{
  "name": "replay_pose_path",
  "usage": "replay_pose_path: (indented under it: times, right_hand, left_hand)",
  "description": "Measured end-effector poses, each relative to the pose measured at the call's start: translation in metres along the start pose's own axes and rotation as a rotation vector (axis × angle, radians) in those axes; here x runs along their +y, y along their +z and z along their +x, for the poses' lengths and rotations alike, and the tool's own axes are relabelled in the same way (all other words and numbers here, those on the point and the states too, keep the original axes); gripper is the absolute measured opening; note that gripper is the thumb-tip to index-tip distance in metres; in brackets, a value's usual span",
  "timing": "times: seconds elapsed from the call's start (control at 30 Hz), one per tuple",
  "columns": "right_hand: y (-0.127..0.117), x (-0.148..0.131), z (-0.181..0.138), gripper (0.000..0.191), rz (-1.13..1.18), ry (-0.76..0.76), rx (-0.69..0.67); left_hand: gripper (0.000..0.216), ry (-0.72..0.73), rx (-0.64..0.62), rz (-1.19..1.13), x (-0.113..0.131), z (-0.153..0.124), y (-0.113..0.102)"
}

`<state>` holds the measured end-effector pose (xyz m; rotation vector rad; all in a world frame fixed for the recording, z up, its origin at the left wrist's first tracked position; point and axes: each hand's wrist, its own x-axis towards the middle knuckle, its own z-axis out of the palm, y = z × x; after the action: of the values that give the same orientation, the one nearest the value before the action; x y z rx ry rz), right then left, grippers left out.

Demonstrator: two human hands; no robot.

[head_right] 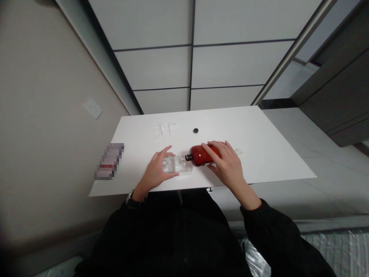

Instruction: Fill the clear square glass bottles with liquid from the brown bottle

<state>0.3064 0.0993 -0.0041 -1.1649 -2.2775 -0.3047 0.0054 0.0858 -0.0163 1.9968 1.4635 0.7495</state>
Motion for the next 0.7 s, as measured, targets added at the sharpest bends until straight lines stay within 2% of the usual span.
replay_pose_path:
  times: [0.7]
  right_hand:
    - [-0.0087, -0.0011, 0.0095, 0.093, -0.040, -0.040, -0.058]
  left_hand:
    - [0.107, 0.011, -0.003, -0.022, 0.0000, 0.0002, 0.0008]
